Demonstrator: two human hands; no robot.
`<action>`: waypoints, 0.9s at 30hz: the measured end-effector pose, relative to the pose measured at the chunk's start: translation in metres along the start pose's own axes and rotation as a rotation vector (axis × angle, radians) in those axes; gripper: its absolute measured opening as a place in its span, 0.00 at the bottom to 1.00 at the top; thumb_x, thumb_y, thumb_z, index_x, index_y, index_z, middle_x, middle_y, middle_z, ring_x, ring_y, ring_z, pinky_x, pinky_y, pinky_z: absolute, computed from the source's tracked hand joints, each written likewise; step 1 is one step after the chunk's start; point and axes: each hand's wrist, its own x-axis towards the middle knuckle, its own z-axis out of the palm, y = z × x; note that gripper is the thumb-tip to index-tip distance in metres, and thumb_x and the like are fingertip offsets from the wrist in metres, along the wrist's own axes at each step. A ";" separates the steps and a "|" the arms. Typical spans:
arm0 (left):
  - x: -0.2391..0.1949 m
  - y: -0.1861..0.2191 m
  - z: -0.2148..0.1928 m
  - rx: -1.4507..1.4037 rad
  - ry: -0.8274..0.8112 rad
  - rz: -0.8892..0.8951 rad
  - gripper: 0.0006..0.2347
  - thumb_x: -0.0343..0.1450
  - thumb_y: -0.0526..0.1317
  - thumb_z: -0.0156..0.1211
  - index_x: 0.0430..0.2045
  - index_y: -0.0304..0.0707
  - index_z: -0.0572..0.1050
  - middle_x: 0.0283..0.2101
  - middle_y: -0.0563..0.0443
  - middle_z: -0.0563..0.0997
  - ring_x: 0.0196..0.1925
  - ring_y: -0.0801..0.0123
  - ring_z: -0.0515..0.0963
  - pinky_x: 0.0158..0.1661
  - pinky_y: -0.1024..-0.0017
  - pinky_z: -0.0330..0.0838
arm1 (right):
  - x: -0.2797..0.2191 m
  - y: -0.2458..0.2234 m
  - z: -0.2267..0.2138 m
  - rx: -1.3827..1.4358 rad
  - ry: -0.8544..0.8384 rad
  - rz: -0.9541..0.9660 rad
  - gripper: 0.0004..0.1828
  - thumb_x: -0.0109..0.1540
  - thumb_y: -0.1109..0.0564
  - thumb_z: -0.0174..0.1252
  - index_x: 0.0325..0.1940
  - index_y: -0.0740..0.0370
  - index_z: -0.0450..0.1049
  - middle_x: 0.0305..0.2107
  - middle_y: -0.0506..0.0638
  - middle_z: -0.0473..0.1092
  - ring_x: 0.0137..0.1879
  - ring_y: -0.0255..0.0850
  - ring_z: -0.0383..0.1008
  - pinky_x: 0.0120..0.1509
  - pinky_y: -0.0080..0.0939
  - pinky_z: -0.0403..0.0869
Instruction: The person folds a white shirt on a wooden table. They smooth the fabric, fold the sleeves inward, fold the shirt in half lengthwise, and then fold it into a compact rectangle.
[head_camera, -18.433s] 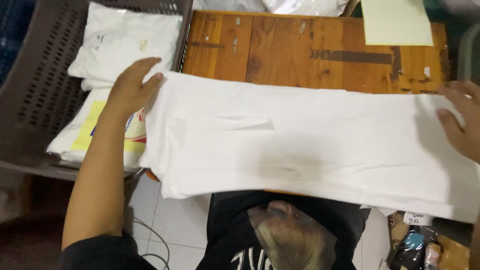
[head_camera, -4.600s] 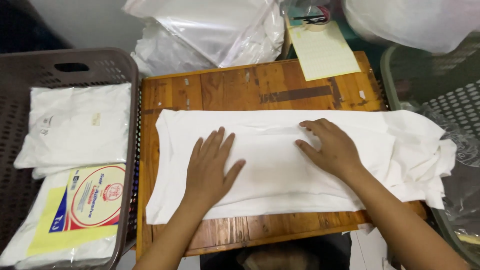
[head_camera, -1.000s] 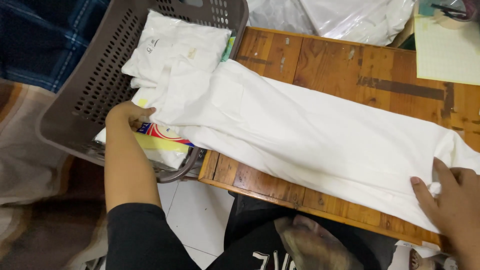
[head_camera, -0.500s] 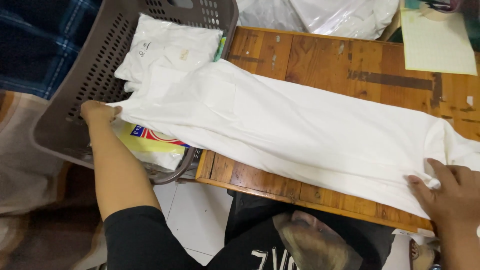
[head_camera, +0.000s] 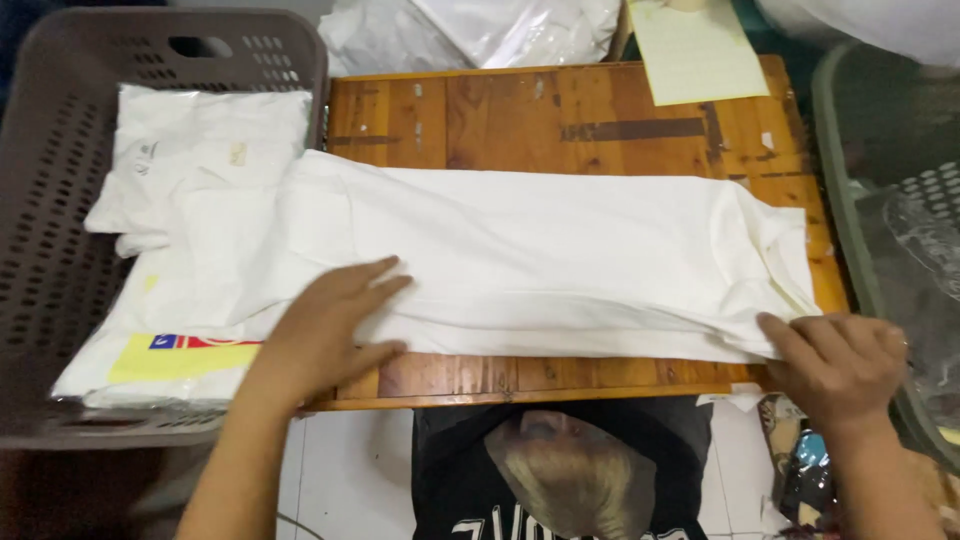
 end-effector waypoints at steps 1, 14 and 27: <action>0.000 0.010 0.019 0.076 -0.113 0.084 0.29 0.53 0.46 0.64 0.49 0.44 0.63 0.57 0.46 0.60 0.56 0.56 0.61 0.53 0.63 0.53 | 0.005 -0.004 -0.006 0.033 -0.014 -0.026 0.05 0.58 0.53 0.53 0.29 0.45 0.74 0.20 0.42 0.69 0.26 0.40 0.65 0.38 0.39 0.54; 0.020 0.044 0.041 0.093 0.229 0.115 0.15 0.60 0.50 0.54 0.27 0.37 0.71 0.35 0.49 0.71 0.38 0.60 0.69 0.38 0.65 0.61 | 0.054 0.030 0.019 0.522 -0.554 0.808 0.20 0.56 0.42 0.48 0.41 0.58 0.70 0.22 0.47 0.64 0.27 0.38 0.61 0.30 0.38 0.58; 0.027 0.051 0.078 0.188 0.170 -0.011 0.23 0.66 0.51 0.41 0.52 0.36 0.59 0.59 0.44 0.58 0.60 0.57 0.57 0.56 0.59 0.51 | 0.011 0.102 0.108 -0.223 -0.338 0.467 0.04 0.59 0.58 0.54 0.30 0.51 0.73 0.17 0.43 0.62 0.24 0.39 0.61 0.16 0.35 0.53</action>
